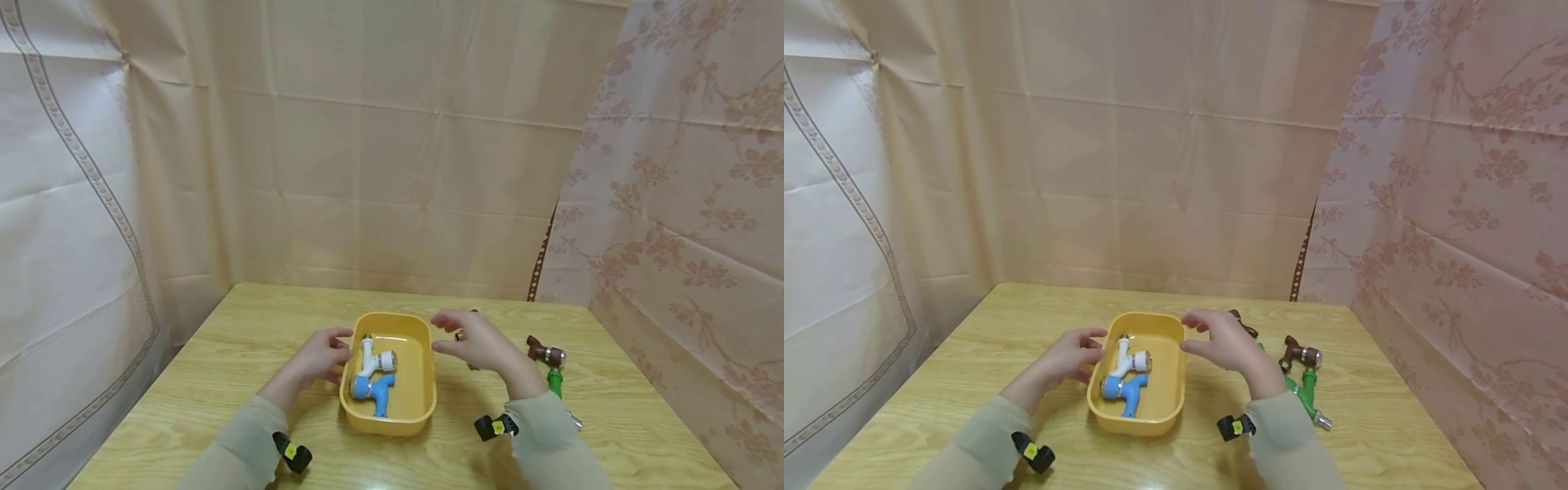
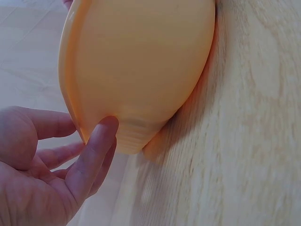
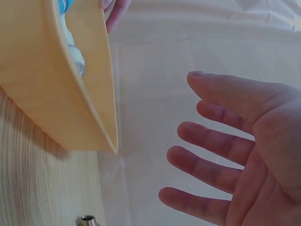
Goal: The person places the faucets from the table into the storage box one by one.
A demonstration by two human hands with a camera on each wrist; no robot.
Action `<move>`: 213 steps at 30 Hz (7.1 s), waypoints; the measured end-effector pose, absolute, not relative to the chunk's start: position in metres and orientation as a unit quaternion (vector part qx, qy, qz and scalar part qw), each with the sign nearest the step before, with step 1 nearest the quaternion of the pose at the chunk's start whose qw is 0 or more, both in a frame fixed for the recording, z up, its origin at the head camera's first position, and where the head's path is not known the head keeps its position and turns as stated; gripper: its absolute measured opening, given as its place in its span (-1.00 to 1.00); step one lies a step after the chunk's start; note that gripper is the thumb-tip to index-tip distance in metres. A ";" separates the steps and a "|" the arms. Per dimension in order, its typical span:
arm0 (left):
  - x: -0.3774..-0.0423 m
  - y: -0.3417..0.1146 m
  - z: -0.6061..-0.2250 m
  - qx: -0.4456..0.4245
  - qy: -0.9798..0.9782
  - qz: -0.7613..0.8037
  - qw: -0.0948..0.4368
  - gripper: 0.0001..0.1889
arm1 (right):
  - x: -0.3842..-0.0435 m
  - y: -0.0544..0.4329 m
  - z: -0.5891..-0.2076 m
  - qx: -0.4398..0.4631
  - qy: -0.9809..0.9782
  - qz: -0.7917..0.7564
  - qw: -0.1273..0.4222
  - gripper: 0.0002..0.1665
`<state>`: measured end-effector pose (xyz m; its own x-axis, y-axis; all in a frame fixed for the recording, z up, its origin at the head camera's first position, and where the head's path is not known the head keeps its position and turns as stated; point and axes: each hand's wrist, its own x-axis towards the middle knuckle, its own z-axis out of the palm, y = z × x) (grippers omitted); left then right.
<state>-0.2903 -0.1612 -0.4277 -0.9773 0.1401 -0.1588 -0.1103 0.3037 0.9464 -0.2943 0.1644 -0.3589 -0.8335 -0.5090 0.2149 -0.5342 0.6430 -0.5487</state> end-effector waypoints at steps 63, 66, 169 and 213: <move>-0.291 -0.161 -0.427 0.007 0.796 0.596 0.105 -0.45 | -0.283 0.283 -0.373 0.168 -0.949 0.267 0.006 -0.17; -0.290 -0.161 -0.427 0.007 0.798 0.594 0.105 -0.45 | -0.283 0.288 -0.375 0.157 -0.952 0.264 0.004 -0.18; -0.289 -0.163 -0.427 0.013 0.795 0.596 0.108 -0.45 | -0.292 0.317 -0.418 0.012 -0.962 0.253 -0.099 0.12; -0.289 -0.162 -0.428 0.017 0.791 0.601 0.109 -0.45 | -0.286 0.313 -0.394 0.045 -0.967 0.252 0.001 0.06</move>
